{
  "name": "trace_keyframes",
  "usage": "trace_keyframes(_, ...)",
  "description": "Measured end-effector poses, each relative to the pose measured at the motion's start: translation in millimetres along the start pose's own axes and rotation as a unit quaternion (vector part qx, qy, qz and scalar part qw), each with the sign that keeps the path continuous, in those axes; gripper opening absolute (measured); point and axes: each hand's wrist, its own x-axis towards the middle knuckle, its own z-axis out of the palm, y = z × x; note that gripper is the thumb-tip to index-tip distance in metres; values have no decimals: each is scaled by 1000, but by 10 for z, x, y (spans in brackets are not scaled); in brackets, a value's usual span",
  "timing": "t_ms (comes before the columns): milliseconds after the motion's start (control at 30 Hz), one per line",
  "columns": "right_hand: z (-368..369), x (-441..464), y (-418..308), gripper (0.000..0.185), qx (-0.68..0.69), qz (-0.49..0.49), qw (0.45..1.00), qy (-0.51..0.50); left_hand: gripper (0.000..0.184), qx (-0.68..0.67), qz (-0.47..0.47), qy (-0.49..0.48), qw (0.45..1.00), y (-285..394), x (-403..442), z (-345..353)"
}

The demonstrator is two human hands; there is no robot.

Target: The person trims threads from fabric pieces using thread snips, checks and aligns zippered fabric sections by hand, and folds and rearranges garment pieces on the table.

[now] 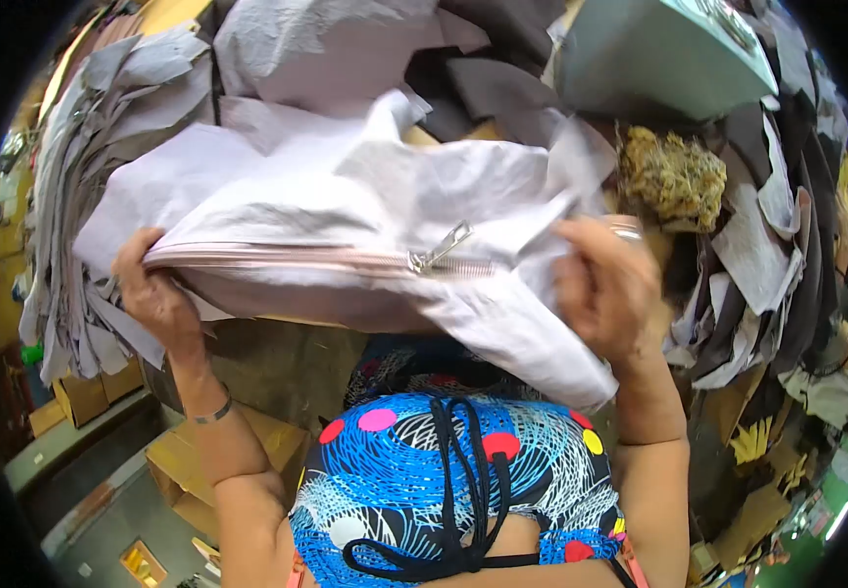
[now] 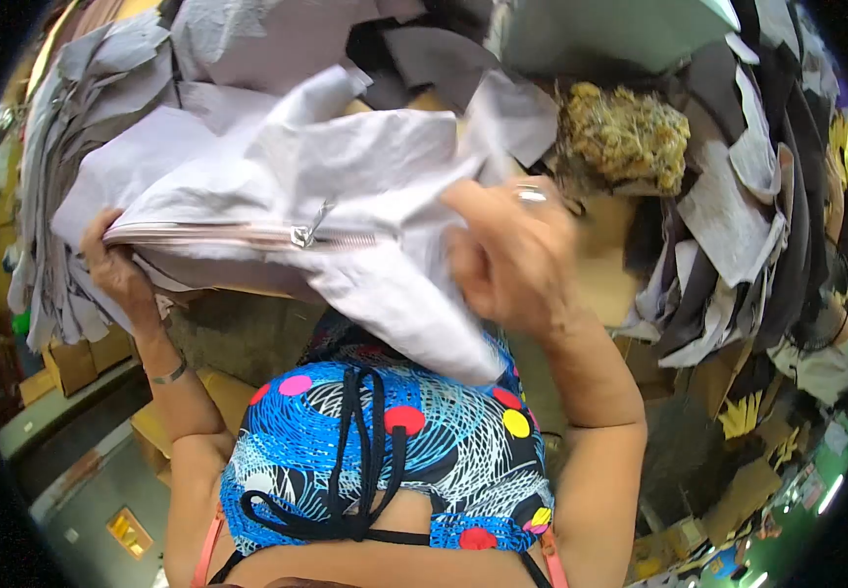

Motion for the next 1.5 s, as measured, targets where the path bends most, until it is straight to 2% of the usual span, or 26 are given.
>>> trace_keyframes(67, 126, 114, 89, 31, -11, 45, 961, -274, 34, 57, 82, -118, 988, -70, 72, 102)
trace_keyframes(100, 187, 98, 136, 48, -36, 10, 955, -295, 34, 147, 95, -192, 966, 1, 134, 73)
trace_keyframes(133, 24, 303, -25, 43, -35, 29, 937, -347, 34, 154, 78, -215, 961, 49, 233, -25)
trace_keyframes(200, -190, 563, -183, 32, 21, -30, 955, -294, 33, 144, 97, -70, 982, 42, 389, -258)
trace_keyframes(300, -461, 722, -191, 36, 105, -54, 989, -84, 33, 45, 51, 98, 993, 212, 531, -426)
trace_keyframes(400, -245, 897, -23, 25, -59, -48, 992, -100, 30, 51, 18, -169, 984, 152, 523, -229)
trace_keyframes(467, -471, 964, 5, 18, 63, 11, 984, -169, 33, -48, 17, -128, 991, 164, 610, -291)
trace_keyframes(567, -734, 1030, 176, 25, 407, 68, 907, -83, 34, -324, -78, -68, 940, 367, 736, -639)
trace_keyframes(600, -709, 1081, 200, 27, 504, 128, 850, -87, 33, -272, -54, -168, 946, 273, 816, -676)
trace_keyframes(667, -530, 1627, 108, 22, 223, 211, 932, -191, 31, -157, -8, -366, 917, 49, 997, -720)
trace_keyframes(700, -343, 1878, 55, 27, 138, 207, 951, -183, 33, -155, -42, -374, 913, -93, 1091, -742)
trace_keyframes(767, -87, 2356, 65, 32, 288, 151, 933, -157, 29, -113, -53, -277, 953, -313, 1289, -994)
trace_keyframes(800, -3, 2647, -110, 31, 217, 120, 961, -126, 26, -48, -87, -160, 982, -498, 1377, -1190)
trace_keyframes(833, 318, 3006, 198, 29, 256, -55, 962, -72, 23, 19, -122, -43, 991, -802, 1435, -1467)
trace_keyframes(867, 413, 3238, 30, 29, 234, -49, 969, -60, 25, 106, -33, 31, 993, -858, 1574, -1822)
trace_keyframes(933, 722, 3671, -336, 30, 203, -58, 976, -46, 33, 318, 95, 226, 916, -969, 1848, -2532)
trace_keyframes(1033, 1260, 4211, -756, 32, 166, -111, 979, -38, 21, 386, 335, 252, 822, -675, 1986, -2970)
trace_keyframes(1100, 1658, 4505, -1045, 34, 131, -150, 979, -35, 21, 465, 389, 264, 750, -892, 1962, -3047)
trace_keyframes(1200, 2315, 4786, -1332, 36, 62, -199, 977, -35, 27, 378, 157, 344, 845, -1603, 1592, -2749)
trace_keyframes(1267, 2716, 4845, -1398, 38, -66, -209, 974, -51, 25, 498, 86, 249, 826, -1890, 1309, -2550)
trace_keyframes(1300, 2891, 4855, -1410, 38, -236, -197, 949, -74, 25, 551, 53, 199, 809, -1999, 1209, -2433)
trace_keyframes(1333, 3055, 4851, -1425, 39, -466, -205, 853, -115, 33, 530, 12, 118, 839, -2095, 1139, -2312)
trace_keyframes(1367, 3179, 4777, -1387, 40, -488, -244, 832, -97, 41, 504, -26, 37, 862, -2180, 1085, -2186)
trace_keyframes(1433, 3227, 4419, -1426, 19, -50, -406, 912, 18, 47, 445, -92, -49, 889, -2490, 911, -1915)
trace_keyframes(1467, 3201, 4335, -1437, 28, -13, -336, 935, -112, 50, 414, -124, -92, 897, -2576, 879, -1832)
trace_keyframes(1500, 3296, 4313, -1365, 32, -11, -370, 928, -41, 50, 421, -118, -85, 895, -2547, 895, -1800)
